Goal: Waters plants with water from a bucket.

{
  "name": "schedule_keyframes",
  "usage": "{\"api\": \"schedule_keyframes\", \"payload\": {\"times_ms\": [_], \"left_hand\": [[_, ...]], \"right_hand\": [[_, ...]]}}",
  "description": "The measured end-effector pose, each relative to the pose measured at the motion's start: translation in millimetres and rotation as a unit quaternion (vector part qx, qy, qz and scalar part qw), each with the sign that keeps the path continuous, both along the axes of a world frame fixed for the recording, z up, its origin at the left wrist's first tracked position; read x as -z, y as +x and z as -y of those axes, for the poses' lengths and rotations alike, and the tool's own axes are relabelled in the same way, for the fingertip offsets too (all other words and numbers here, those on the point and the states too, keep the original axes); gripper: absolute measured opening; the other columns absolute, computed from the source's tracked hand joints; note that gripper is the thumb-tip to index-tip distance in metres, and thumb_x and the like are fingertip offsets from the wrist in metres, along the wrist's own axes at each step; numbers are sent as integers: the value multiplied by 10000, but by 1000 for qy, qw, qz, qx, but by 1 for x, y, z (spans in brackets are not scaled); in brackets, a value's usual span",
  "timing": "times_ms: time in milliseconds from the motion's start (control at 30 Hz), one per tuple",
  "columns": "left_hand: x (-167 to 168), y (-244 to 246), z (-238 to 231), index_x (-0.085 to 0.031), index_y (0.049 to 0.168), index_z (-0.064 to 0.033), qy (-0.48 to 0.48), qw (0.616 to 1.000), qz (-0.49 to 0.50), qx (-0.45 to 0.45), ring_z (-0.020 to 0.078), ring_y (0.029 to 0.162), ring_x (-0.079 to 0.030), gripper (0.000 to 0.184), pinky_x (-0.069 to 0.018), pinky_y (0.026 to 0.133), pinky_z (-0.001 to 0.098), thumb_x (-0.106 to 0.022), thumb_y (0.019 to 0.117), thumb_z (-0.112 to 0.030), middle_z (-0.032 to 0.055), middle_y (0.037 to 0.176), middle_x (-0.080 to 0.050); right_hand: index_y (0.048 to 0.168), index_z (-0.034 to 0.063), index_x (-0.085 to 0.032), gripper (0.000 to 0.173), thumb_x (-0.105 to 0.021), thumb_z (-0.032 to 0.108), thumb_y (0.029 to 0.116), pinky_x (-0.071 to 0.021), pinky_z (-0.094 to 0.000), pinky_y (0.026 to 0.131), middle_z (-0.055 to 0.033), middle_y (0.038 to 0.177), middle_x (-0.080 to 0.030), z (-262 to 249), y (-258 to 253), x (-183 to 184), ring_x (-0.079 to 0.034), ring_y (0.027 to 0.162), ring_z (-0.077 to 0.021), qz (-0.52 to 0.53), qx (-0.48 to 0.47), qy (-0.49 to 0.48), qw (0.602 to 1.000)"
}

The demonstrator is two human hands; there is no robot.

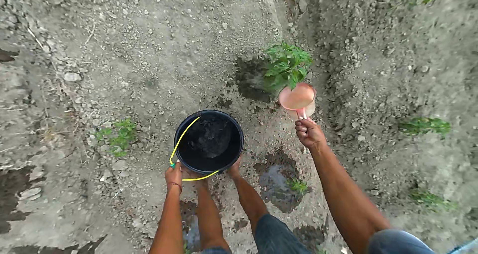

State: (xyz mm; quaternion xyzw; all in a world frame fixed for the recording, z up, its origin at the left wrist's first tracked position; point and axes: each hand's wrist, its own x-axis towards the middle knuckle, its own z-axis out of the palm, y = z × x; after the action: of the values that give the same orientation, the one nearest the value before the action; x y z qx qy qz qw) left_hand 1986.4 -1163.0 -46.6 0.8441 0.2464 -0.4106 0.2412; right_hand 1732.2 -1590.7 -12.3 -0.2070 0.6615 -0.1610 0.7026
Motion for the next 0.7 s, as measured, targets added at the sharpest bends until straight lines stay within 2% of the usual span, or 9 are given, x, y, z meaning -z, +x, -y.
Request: {"api": "schedule_keyframes", "payload": {"times_ms": [167,400,533,567,700], "left_hand": [[10,6,-3,-636,1111,112,-6,1000,0,8,290,945,-591,409,-466,899,484,-507,1091,-276,244,1034,-636],[15,15,-14,-638,1102,91,-31,999,-32,16,247,905,-557,394,-457,851,467,-532,1081,-288,201,1007,-616],[19,16,-17,-631,1132,104,-47,998,-33,9,253,931,-577,397,-470,887,464,-550,1073,-280,221,1046,-629],[21,16,-19,-625,1140,102,-55,998,-34,3,239,906,-574,392,-478,869,447,-547,1074,-277,210,1033,-623],[27,15,-25,-619,1086,62,-86,995,-36,-15,139,695,-525,333,-484,678,336,-539,1076,-261,96,853,-558]], "right_hand": [[1079,97,-494,74,-427,66,1078,-306,-119,346,32,633,-544,-7,17,-9,-406,403,20,-44,-17,-10,999],[1083,91,-516,69,-459,57,1064,-302,-129,351,32,619,-524,-30,30,-9,-399,405,11,-81,-23,-10,996],[1106,99,-512,62,-477,71,1063,-309,-128,349,33,630,-530,-44,31,-8,-401,405,14,-101,-29,-1,994],[1112,99,-515,64,-487,74,1061,-310,-130,349,32,636,-535,-47,32,-6,-405,407,12,-110,-30,0,994],[1127,85,-524,86,-514,60,1046,-313,-141,356,23,650,-529,-54,34,-2,-408,417,0,-149,-45,-5,988]]}}
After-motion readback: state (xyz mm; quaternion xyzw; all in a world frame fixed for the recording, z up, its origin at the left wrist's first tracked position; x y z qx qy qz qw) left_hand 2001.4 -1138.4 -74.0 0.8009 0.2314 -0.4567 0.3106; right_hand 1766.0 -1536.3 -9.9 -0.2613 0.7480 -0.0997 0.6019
